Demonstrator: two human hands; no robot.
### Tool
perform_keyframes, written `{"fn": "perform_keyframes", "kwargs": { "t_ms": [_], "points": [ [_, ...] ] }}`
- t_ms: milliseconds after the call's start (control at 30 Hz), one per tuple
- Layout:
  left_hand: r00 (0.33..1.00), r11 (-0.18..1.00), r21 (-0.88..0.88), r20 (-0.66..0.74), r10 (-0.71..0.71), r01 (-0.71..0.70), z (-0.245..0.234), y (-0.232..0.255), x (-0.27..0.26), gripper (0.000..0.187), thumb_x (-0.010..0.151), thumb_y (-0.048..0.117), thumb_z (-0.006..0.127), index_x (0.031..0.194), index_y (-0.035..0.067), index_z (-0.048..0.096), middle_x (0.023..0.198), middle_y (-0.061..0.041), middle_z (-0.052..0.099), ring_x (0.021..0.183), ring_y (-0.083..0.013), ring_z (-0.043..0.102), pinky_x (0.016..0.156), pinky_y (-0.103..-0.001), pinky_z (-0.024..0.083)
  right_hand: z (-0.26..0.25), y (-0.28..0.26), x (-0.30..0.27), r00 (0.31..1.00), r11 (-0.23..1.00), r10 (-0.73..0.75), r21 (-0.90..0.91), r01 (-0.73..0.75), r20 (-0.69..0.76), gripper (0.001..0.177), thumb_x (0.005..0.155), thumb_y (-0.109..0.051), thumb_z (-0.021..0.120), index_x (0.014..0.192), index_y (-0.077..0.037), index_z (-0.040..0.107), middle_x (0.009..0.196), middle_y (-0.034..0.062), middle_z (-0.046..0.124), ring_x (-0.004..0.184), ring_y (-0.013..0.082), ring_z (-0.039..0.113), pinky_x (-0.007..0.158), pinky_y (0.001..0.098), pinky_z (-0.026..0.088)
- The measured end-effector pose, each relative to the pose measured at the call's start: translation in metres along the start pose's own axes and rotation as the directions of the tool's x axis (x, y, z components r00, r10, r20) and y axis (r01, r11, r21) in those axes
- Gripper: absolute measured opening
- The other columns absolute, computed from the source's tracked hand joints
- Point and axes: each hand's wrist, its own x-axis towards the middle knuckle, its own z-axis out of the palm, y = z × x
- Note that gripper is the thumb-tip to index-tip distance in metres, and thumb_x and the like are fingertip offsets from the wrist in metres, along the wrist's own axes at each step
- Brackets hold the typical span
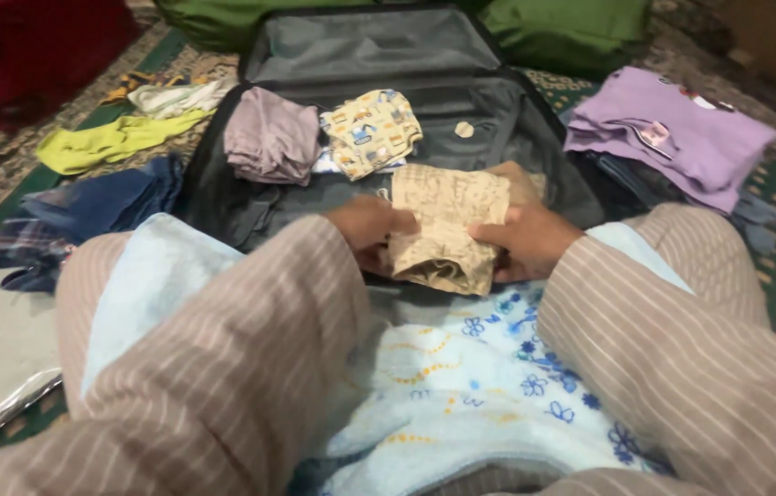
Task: Packing clothes into a suitcase.
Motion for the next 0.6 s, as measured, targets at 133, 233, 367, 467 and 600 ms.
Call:
{"fn": "perform_keyframes", "kwargs": {
  "t_ms": [133, 233, 367, 467, 600],
  "points": [
    [0.993, 0.936, 0.335, -0.005, 0.116, -0.108, -0.007, -0.001, 0.021, 0.04, 0.092, 0.038, 0.071, 0.086, -0.001, 0.073, 0.071, -0.009, 0.071, 0.055, -0.018, 0.067, 0.049, -0.032, 0.055, 0.003, -0.006, -0.012, 1.0, 0.991, 0.01, 0.133, -0.014, 0.03, 0.028, 0.092, -0.029, 0.066, 0.118, -0.02, 0.066, 0.101, -0.0025, 0.075, 0.088, 0.0124, 0.073, 0.074, 0.0342, 0.062],
    [0.965, 0.937, 0.266, -0.064, 0.253, -0.228, -0.006, -0.005, 0.016, 0.041, 0.087, 0.041, 0.075, 0.084, 0.0, 0.072, 0.066, -0.011, 0.07, 0.053, -0.021, 0.066, 0.045, -0.033, 0.053, 0.002, -0.009, -0.017, 1.0, 0.999, -0.015, 0.038, 0.014, 0.004, 0.027, 0.092, -0.032, 0.067, 0.118, -0.024, 0.064, 0.098, -0.0021, 0.072, 0.083, 0.0133, 0.066, 0.068, 0.0332, 0.055],
    [0.941, 0.859, 0.402, 0.025, 0.336, -0.317, -0.018, -0.006, 0.02, 0.046, 0.084, 0.048, 0.076, 0.081, 0.002, 0.074, 0.064, -0.008, 0.07, 0.05, -0.0159, 0.063, 0.043, -0.03, 0.045, -0.001, 0.002, 0.0, 0.999, 1.0, -0.022, 0.003, 0.022, -0.026, 0.029, 0.094, -0.035, 0.069, 0.114, -0.013, 0.068, 0.094, 0.003, 0.071, 0.079, 0.0153, 0.067, 0.067, 0.0327, 0.058],
    [0.942, 0.832, 0.455, 0.049, 0.333, -0.318, -0.027, -0.015, 0.026, 0.048, 0.085, 0.051, 0.078, 0.082, 0.003, 0.074, 0.066, -0.006, 0.066, 0.052, -0.0133, 0.057, 0.046, -0.028, 0.042, 0.005, 0.003, 0.0, 0.999, 0.999, -0.032, -0.025, 0.031, -0.029, 0.03, 0.095, -0.036, 0.069, 0.113, -0.012, 0.069, 0.093, 0.0041, 0.071, 0.075, 0.0148, 0.066, 0.065, 0.0313, 0.057],
    [0.966, 0.911, 0.323, 0.118, 0.232, -0.258, -0.033, -0.016, 0.023, 0.041, 0.085, 0.047, 0.077, 0.099, 0.009, 0.073, 0.074, -0.002, 0.065, 0.06, -0.0109, 0.055, 0.053, -0.025, 0.043, 0.011, -0.001, -0.005, 0.999, 0.999, -0.041, 0.026, 0.042, -0.035, 0.03, 0.092, -0.035, 0.071, 0.112, -0.012, 0.068, 0.093, 0.0007, 0.071, 0.076, 0.0127, 0.066, 0.064, 0.0298, 0.058]
  ]
}}
